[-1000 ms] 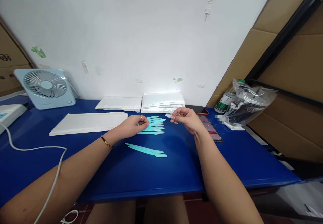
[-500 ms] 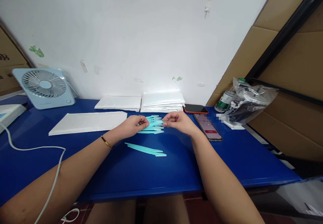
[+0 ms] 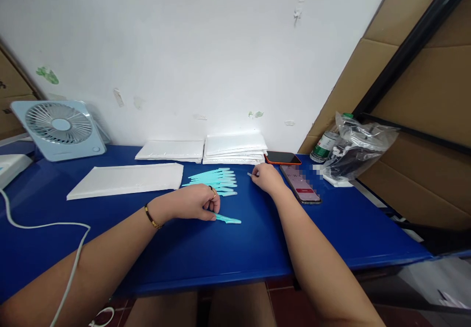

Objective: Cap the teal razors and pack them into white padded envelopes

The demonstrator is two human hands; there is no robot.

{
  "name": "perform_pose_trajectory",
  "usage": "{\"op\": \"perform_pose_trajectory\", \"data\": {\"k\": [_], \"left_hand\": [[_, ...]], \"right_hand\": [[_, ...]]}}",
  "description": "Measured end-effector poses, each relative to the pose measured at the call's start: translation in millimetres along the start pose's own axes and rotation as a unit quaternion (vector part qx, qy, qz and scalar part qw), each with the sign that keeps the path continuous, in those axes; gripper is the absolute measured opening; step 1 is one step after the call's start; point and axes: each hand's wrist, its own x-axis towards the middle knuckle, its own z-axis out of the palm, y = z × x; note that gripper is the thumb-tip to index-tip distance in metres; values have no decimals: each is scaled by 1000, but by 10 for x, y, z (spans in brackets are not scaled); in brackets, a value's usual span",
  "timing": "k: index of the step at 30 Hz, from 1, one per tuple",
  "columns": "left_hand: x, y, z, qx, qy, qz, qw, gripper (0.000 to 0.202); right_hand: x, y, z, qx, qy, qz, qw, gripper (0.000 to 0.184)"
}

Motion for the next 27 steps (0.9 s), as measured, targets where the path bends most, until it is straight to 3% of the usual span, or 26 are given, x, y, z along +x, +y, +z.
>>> {"op": "perform_pose_trajectory", "data": {"k": [4, 7, 11, 14, 20, 27], "left_hand": [[19, -30, 14, -44, 18, -6, 999, 13], [31, -101, -3, -81, 63, -22, 994, 17], [55, -214, -16, -167, 139, -50, 975, 21], [74, -255, -26, -222, 169, -68, 958, 23], [96, -270, -50, -229, 197, -89, 949, 25], [107, -301, -40, -226, 206, -93, 947, 24]], "right_hand": [[-9, -15, -2, 10, 7, 0, 1000, 7], [-43, -45, -72, 128, 21, 10, 992, 10], [-115, -144, -230, 362, 42, 0, 931, 21], [-173, -232, -321, 472, 33, -37, 880, 29], [-226, -315, -365, 517, -35, -67, 853, 29], [-225, -401, -329, 587, -3, -13, 810, 29]]}}
